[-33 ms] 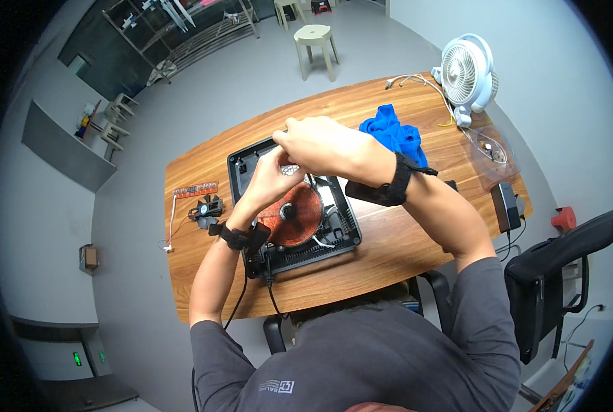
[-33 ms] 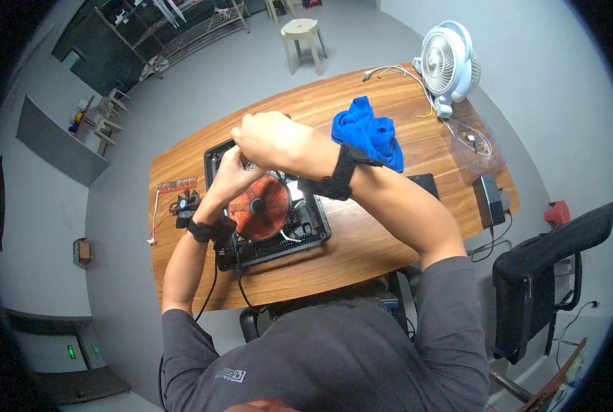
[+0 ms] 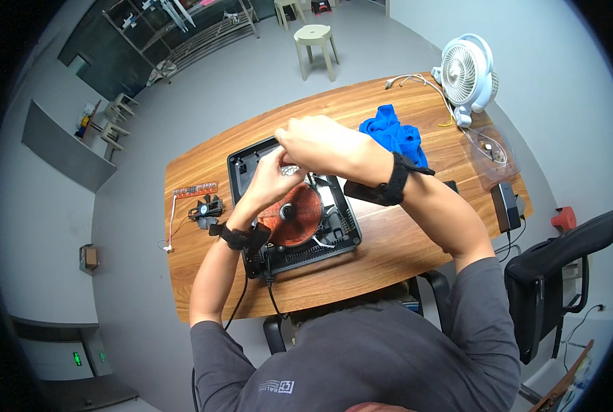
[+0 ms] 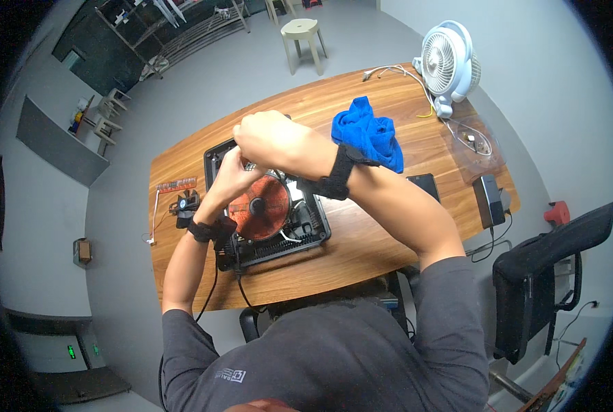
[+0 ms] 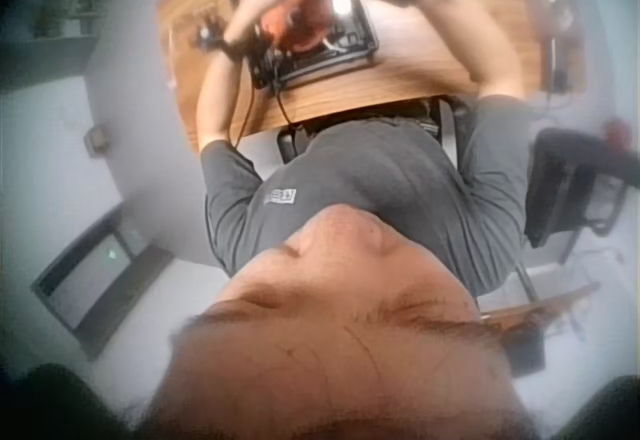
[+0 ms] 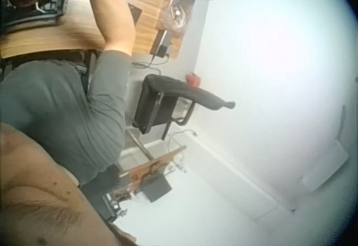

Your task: The person assembles an electronic device on a wooden table, using a screwdriver to tighten screws and a blue cloth to wipe components. They handle a fan, a circuit board, and a copper-colored disc, then place a red LED strip into the device.

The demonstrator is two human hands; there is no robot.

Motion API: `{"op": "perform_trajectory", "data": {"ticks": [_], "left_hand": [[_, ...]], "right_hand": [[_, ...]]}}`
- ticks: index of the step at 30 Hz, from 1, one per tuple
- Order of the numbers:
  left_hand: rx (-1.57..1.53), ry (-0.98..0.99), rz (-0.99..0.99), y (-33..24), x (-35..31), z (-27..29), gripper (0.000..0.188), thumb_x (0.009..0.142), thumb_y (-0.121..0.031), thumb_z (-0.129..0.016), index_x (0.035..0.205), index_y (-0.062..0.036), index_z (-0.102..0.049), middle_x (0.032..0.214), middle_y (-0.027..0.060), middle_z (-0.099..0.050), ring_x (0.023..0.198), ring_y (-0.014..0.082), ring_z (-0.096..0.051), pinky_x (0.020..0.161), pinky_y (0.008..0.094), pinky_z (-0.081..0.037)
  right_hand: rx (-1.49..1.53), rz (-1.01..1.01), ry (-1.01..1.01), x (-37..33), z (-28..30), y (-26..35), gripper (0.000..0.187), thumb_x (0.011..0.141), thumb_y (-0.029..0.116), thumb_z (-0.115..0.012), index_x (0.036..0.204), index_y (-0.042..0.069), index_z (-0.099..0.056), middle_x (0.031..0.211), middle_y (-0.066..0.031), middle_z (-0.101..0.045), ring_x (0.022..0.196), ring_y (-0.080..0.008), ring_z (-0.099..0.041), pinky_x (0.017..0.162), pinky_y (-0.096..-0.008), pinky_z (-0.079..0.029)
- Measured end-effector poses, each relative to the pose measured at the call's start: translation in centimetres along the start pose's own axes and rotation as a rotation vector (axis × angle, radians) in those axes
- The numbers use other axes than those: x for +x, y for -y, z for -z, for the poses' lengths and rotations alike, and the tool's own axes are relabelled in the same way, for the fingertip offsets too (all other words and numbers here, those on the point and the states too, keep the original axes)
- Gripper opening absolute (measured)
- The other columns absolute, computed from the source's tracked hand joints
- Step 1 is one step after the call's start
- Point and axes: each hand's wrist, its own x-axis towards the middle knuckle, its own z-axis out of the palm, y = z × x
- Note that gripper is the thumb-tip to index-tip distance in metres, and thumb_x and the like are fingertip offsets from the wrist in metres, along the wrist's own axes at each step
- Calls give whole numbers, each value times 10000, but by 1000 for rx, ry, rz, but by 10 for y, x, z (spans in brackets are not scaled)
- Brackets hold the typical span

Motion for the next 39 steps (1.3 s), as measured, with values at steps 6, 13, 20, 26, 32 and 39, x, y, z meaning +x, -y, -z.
{"op": "perform_trajectory", "data": {"ticks": [6,13,20,26,32,39], "left_hand": [[108,14,31,7,-1,0,347,826,-124,-835,1099,26,-682,994,91,-742,902,140,-674,818,307,-543],[88,-44,17,-2,-3,2,307,825,-104,-795,1073,21,-666,942,111,-734,852,145,-678,776,308,-540],[43,27,-37,3,-2,-3,257,827,-95,-797,1032,4,-678,928,100,-734,868,159,-676,818,321,-531],[112,-68,49,-2,-4,-1,272,831,-103,-799,1024,41,-672,902,126,-738,852,176,-686,798,325,-546],[7,0,34,4,-5,0,285,828,-110,-808,1036,24,-666,953,94,-748,939,167,-704,900,328,-540],[62,7,44,-7,-3,-1,271,829,-94,-791,1037,37,-676,982,114,-751,960,172,-707,924,329,-535]], "right_hand": [[-99,-90,92,12,-3,9,245,849,217,-712,834,-26,-686,709,-185,-679,718,-383,-708,641,-478,-573],[18,73,-100,-2,2,2,267,862,243,-724,902,-17,-678,735,-190,-693,727,-396,-712,640,-478,-571],[-100,-184,196,13,14,11,350,902,328,-706,931,-20,-688,769,-209,-706,723,-391,-718,643,-479,-575],[-26,38,-115,-1,-2,7,370,880,313,-711,1055,-9,-661,781,-192,-696,761,-379,-718,670,-461,-580],[-63,-69,109,10,3,6,358,863,292,-710,1038,-15,-648,795,-204,-700,776,-369,-723,665,-444,-580],[-83,-155,125,5,9,9,304,853,246,-708,1011,-5,-639,818,-212,-713,793,-363,-729,684,-434,-582]]}}
